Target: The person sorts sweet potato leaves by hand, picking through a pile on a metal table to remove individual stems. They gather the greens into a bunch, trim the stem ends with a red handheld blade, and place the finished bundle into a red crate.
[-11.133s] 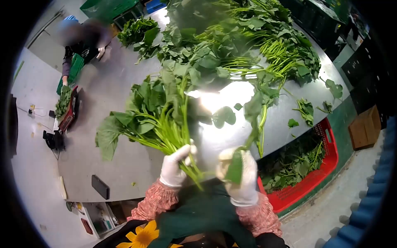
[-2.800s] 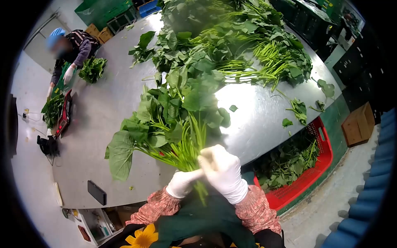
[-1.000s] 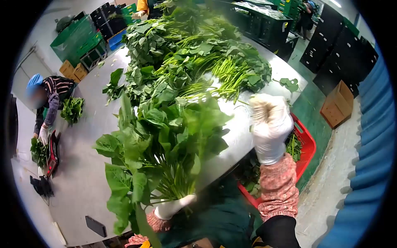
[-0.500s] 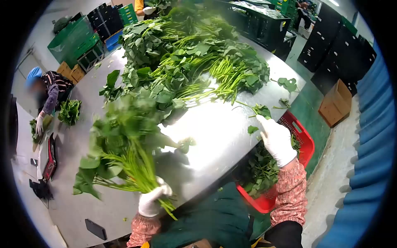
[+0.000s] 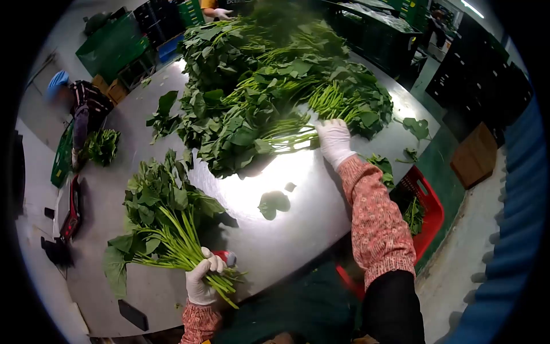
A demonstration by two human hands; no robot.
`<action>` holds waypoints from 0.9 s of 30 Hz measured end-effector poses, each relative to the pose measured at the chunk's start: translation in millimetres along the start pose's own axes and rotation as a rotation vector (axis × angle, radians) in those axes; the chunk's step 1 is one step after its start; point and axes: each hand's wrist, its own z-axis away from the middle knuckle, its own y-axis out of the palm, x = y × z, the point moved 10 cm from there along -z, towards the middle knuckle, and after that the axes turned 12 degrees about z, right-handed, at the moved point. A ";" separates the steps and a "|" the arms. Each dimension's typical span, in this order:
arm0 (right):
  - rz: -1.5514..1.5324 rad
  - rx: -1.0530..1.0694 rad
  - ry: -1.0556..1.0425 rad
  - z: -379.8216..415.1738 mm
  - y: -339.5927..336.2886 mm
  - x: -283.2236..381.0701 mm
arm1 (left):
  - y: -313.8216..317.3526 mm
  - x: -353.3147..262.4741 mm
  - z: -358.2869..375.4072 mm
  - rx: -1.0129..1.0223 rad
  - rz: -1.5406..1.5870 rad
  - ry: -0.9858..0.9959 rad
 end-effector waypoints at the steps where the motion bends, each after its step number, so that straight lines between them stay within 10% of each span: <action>1: -0.045 0.022 0.019 -2.0 -17.2 -1.0 | -2.0 -1.9 -1.4 0.006 -0.002 0.006; 4: -0.242 -0.046 0.133 16.2 -79.8 -14.3 | -6.9 -6.3 -4.8 -0.008 0.004 0.036; 12: -1.312 0.657 0.600 131.4 -81.2 -26.7 | 9.0 21.4 -3.0 -0.005 -0.037 -0.079; 27: -1.470 0.365 0.669 163.7 -153.9 38.7 | 17.7 32.8 18.4 -0.036 -0.084 -0.106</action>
